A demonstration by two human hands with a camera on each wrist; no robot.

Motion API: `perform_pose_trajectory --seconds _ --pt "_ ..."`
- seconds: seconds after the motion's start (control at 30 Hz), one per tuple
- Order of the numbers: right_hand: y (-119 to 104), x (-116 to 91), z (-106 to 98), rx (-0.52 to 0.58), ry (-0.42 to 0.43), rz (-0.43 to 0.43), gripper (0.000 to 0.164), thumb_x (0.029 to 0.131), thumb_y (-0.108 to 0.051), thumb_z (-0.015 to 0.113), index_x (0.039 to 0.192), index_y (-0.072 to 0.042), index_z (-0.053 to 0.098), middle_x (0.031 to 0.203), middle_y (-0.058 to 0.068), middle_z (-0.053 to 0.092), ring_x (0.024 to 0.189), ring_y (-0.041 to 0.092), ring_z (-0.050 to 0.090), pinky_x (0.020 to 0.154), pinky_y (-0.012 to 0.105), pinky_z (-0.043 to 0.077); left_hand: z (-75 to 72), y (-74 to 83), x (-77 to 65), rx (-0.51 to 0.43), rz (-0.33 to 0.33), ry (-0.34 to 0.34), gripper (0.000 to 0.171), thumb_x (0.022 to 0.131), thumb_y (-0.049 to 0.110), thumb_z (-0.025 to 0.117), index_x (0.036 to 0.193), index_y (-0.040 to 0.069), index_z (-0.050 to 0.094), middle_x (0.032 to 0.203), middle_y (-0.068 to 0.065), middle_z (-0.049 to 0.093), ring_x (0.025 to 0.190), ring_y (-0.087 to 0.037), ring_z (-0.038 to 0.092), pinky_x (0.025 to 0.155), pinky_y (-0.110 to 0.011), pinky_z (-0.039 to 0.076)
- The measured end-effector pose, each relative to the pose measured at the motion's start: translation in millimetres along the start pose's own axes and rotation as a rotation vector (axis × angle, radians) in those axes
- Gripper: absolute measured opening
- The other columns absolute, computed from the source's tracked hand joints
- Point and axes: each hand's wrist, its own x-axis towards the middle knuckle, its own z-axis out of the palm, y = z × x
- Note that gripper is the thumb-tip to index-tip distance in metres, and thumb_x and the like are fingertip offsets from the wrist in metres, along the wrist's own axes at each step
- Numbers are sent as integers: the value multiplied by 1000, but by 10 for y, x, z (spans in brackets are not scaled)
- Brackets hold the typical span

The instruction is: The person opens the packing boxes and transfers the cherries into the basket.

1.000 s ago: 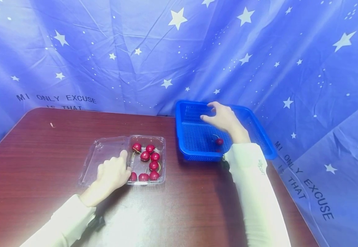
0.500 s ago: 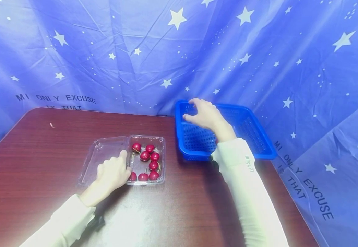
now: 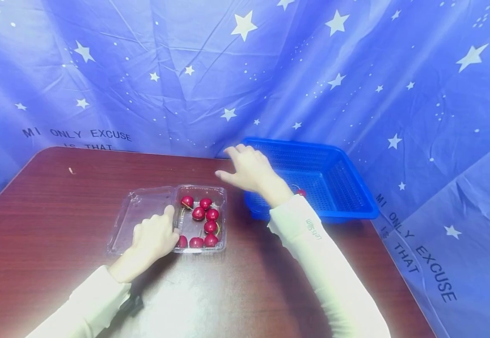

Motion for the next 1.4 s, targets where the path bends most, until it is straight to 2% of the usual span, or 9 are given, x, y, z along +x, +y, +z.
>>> perform_pose_trajectory --seconds 0.37,0.63,0.83,1.03,1.4 --pt "-312 0 335 -89 4 -198 71 88 -53 56 140 -4 47 136 19 57 120 36 53 94 52 47 -20 11 5 5 -7 -24 23 81 18 59 95 3 48 77 -26 70 67 -44 66 51 -53 50" --pt "-447 -38 448 -99 -24 -241 70 88 -52 57 140 -5 47 136 16 57 122 32 52 97 49 47 -27 12 7 5 -8 -32 22 81 18 59 94 3 48 76 -25 69 66 -43 66 50 -53 49" --pt "-488 -76 587 -105 -7 -324 58 88 -43 59 131 -5 55 126 15 61 108 30 58 86 46 52 -22 7 8 11 -8 -23 24 80 19 60 94 3 48 75 -25 69 66 -44 66 51 -53 50" --pt "-538 -117 722 -104 -33 -339 51 88 -37 63 128 -5 57 121 13 62 103 29 57 84 44 52 -11 5 7 10 -11 -20 25 80 19 60 95 3 49 76 -26 69 67 -44 66 52 -54 50" --pt "-603 -169 946 -184 -80 -393 47 87 -30 66 129 -11 57 116 9 64 100 26 60 83 41 56 -7 5 6 9 -14 -15 25 79 19 59 96 3 49 78 -26 70 68 -44 66 52 -54 50"
